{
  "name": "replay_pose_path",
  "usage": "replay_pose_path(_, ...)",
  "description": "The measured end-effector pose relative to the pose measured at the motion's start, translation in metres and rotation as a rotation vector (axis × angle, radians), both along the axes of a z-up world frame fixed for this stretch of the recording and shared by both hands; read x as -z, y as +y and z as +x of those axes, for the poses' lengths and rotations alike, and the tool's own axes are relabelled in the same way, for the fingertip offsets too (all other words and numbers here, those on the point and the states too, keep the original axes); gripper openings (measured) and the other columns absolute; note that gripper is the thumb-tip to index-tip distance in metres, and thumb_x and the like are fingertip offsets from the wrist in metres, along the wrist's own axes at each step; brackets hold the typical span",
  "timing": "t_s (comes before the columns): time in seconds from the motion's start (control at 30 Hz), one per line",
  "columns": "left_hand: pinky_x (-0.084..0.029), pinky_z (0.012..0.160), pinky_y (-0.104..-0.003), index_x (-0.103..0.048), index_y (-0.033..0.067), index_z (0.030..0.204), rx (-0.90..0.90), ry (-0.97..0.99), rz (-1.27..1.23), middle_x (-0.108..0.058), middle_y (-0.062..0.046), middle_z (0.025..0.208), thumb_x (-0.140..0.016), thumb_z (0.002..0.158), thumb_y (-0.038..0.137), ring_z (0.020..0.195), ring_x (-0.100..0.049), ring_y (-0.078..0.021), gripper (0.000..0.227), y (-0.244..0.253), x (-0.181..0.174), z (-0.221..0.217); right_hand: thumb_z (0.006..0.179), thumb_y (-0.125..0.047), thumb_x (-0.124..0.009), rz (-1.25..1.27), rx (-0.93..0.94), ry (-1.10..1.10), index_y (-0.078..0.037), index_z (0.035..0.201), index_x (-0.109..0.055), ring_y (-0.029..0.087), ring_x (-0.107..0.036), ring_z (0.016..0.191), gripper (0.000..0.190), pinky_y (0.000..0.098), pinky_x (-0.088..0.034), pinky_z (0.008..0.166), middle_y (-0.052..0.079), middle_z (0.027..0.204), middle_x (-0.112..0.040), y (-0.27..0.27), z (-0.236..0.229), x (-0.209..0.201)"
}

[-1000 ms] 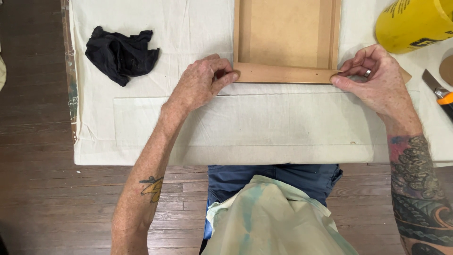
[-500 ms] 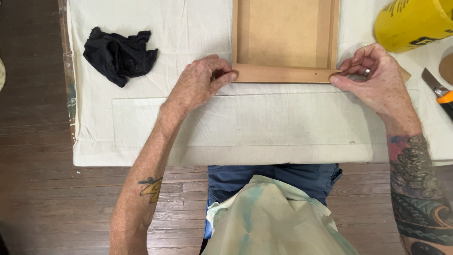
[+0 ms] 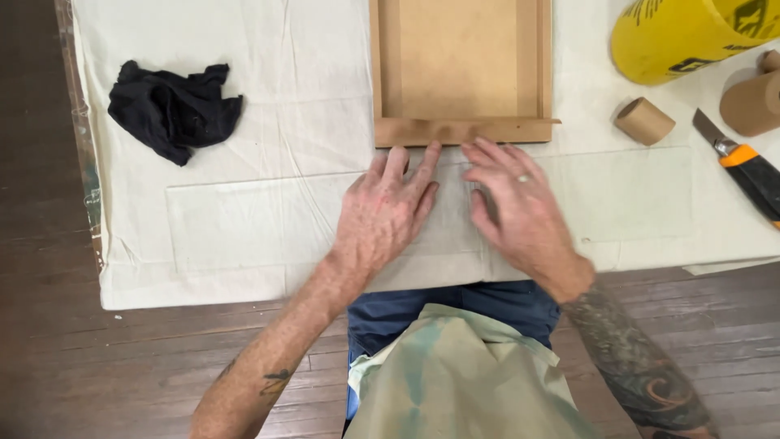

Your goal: Lining the interior of a wooden box with a material strip using adhesive and a utility knife

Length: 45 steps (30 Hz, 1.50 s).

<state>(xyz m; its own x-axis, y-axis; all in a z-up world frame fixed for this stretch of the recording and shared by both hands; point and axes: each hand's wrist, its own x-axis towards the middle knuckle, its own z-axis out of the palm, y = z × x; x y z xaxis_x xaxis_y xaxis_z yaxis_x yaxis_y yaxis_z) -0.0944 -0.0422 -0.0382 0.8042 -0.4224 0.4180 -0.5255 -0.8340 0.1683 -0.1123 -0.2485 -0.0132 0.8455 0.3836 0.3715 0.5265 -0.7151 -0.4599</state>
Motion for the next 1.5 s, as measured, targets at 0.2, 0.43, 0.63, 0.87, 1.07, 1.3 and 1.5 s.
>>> replay_pose_path(0.2,-0.060,0.063,-0.034,-0.064,0.0188,0.140,-0.034,0.025,0.012,-0.045,-0.003,0.096,-0.061,0.100,0.035,0.085,-0.062,-0.0220,0.043,0.003,0.003,0.002,0.095,-0.002,-0.062,-0.098,0.009,0.006,-0.006,0.126,-0.056,0.027,-0.056,0.140,0.032,0.0468,-0.039,0.120,0.015,0.147,-0.063,0.006,0.006,0.007)
replay_pose_path(0.43,-0.061,0.067,-0.039,-0.066,0.0138,0.136,0.026,0.074,-0.025,-0.052,-0.007,0.098,-0.069,0.094,0.035,0.092,-0.066,-0.0288,0.047,-0.005,0.006,0.002,0.092,-0.001,-0.061,-0.013,-0.010,-0.038,-0.002,0.129,-0.055,0.035,-0.056,0.138,0.037,0.0523,-0.041,0.116,0.022,0.144,-0.061,0.029,0.013,0.012)
replay_pose_path(0.63,-0.058,0.065,-0.037,-0.067,0.0138,0.139,-0.015,0.058,-0.001,-0.050,-0.007,0.092,-0.065,0.097,0.032,0.083,-0.062,-0.0274,0.046,0.008,-0.004,0.003,0.093,-0.005,-0.060,-0.047,0.034,-0.015,-0.004,0.130,-0.056,0.028,-0.053,0.142,0.037,0.0467,-0.038,0.121,0.017,0.149,-0.059,0.016,0.005,0.016)
replay_pose_path(0.87,-0.056,0.063,-0.032,-0.074,0.0140,0.132,-0.131,0.046,0.032,-0.049,-0.004,0.088,-0.066,0.100,0.033,0.077,-0.056,-0.0195,0.039,0.032,-0.008,0.000,0.093,-0.004,-0.063,-0.120,0.149,0.023,-0.002,0.131,-0.054,0.032,-0.057,0.139,0.039,0.0508,-0.037,0.120,0.021,0.144,-0.063,-0.043,-0.012,0.015)
replay_pose_path(1.07,-0.058,0.069,-0.032,-0.073,0.0136,0.132,-0.173,-0.029,0.008,-0.050,-0.004,0.094,-0.065,0.099,0.043,0.080,-0.056,-0.0188,0.045,0.036,-0.004,-0.003,0.097,-0.011,-0.060,-0.124,0.286,0.087,-0.003,0.135,-0.048,0.034,-0.056,0.138,0.040,0.0523,-0.034,0.122,0.021,0.150,-0.059,-0.055,-0.026,0.001)
replay_pose_path(1.3,-0.058,0.071,-0.037,-0.071,0.0113,0.135,-0.160,0.028,-0.028,-0.049,-0.006,0.097,-0.065,0.099,0.049,0.082,-0.058,-0.0220,0.052,0.037,-0.002,0.003,0.098,-0.013,-0.061,-0.119,0.268,0.101,-0.004,0.139,-0.049,0.034,-0.042,0.149,0.044,0.0546,-0.031,0.123,0.017,0.157,-0.051,-0.040,-0.022,0.007)
replay_pose_path(1.5,-0.061,0.073,-0.042,-0.066,0.0152,0.135,-0.156,0.127,-0.080,-0.045,-0.005,0.101,-0.065,0.098,0.049,0.088,-0.060,-0.0251,0.051,0.044,0.001,0.018,0.098,-0.014,-0.059,-0.105,0.284,0.131,-0.007,0.138,-0.049,0.034,-0.043,0.148,0.042,0.0552,-0.035,0.119,0.014,0.155,-0.053,-0.043,-0.005,0.004)
